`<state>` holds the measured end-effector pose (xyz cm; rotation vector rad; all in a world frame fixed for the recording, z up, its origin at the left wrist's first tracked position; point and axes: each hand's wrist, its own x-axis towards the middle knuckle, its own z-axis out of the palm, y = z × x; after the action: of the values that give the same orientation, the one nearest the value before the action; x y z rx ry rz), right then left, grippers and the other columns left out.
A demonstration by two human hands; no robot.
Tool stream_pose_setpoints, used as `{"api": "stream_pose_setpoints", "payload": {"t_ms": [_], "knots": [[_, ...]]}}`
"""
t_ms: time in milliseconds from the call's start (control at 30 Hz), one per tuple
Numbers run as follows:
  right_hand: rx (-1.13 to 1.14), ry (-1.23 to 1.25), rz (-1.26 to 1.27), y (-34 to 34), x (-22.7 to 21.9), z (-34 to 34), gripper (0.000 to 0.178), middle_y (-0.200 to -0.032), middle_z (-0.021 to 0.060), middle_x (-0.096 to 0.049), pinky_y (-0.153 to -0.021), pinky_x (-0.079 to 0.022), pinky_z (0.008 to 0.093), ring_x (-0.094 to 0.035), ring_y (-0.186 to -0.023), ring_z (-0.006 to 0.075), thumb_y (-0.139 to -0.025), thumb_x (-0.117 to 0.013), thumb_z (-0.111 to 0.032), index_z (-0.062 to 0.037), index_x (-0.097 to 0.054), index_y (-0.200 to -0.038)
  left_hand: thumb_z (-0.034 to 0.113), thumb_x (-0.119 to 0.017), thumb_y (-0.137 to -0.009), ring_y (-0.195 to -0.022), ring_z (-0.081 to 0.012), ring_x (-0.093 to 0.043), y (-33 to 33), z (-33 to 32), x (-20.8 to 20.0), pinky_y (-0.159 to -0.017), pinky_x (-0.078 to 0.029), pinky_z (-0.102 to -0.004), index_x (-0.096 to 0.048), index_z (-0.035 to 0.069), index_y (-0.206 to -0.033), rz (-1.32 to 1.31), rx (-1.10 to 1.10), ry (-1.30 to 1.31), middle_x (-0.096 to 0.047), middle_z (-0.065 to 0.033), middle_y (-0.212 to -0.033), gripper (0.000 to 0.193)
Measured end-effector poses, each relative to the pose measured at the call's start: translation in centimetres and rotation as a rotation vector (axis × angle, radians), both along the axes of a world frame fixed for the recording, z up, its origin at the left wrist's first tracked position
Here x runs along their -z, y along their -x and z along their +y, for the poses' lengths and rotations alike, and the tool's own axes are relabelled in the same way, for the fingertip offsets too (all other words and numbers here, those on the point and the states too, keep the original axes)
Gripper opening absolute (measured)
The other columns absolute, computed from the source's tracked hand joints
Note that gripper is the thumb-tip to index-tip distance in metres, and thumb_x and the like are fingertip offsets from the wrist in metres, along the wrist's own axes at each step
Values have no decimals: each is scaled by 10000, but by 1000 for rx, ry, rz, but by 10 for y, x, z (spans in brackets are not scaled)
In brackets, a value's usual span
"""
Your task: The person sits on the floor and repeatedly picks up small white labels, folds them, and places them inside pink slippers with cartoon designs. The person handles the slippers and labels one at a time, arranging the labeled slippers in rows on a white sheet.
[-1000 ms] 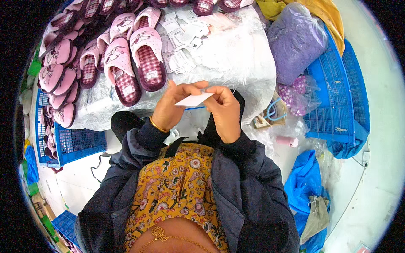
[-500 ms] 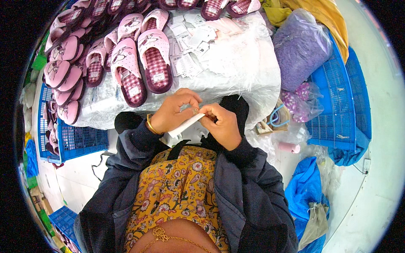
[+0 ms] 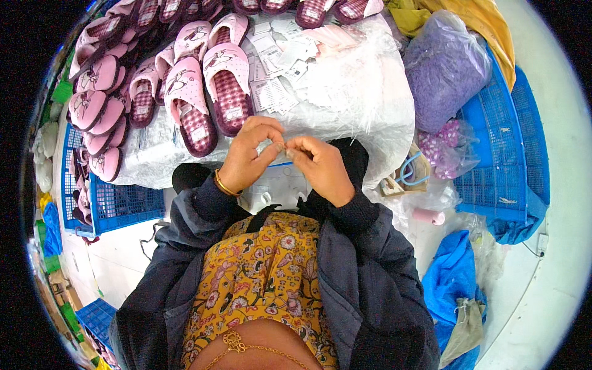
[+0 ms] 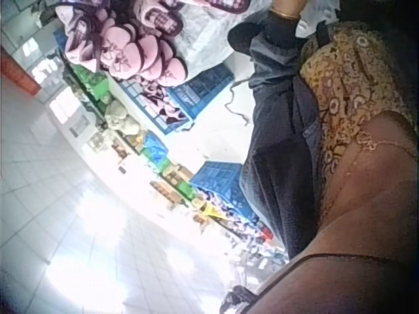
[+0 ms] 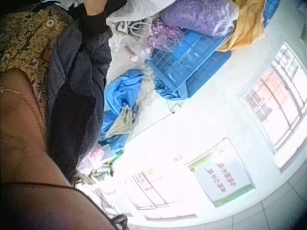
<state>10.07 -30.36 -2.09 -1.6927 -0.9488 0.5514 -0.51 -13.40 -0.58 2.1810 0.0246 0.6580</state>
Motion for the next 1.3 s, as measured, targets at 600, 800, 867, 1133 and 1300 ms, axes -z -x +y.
{"api": "stream_pose_setpoints", "payload": {"t_ms": [600, 800, 867, 1133, 1300], "knots": [[-97, 122, -1012, -55, 8, 109, 58, -773, 130, -625, -599, -506, 450, -654, -726, 327, -805, -609, -107, -62, -601, -840, 72, -623, -790, -1249, -283, -499, -7, 44, 3, -1065, -333, -457, -662, 28, -1062, 28, -440, -634, -620, -78, -1211, 278], [10, -119, -1062, -45, 10, 97, 66, -733, 69, -518, -574, -493, 408, -607, -695, 269, -798, -601, -114, -91, -550, -763, 70, -635, -791, -1251, -289, -496, -3, 42, 2, -1064, -330, -451, -665, 48, -1064, 16, -432, -559, -618, -72, -1220, 276], [10, -112, -1050, -42, 12, 92, 77, -729, 62, -510, -569, -490, 394, -599, -685, 260, -794, -610, -115, -94, -546, -757, 62, -646, -779, -1250, -295, -493, -4, 42, 2, -1063, -326, -456, -670, 52, -1055, -6, -430, -541, -619, -69, -1217, 278], [129, -269, -933, -14, -7, 44, 153, -671, 60, -422, -516, -449, 370, -539, -617, 241, -695, -707, -60, -97, -576, -766, 187, -633, -947, -741, -136, -630, 16, 16, -8, -602, -461, -242, -663, 35, -1034, -9, -372, -31, -650, -108, -963, 178], [64, -304, -907, 13, -17, 13, 207, -666, 46, -416, -498, -446, 347, -538, -587, 214, -687, -725, -54, -94, -661, -880, 282, -558, -1007, -597, -49, -539, 20, -5, -11, -506, -369, -196, -627, 34, -1081, 367, -178, 907, -636, -5, -812, 268]]}}
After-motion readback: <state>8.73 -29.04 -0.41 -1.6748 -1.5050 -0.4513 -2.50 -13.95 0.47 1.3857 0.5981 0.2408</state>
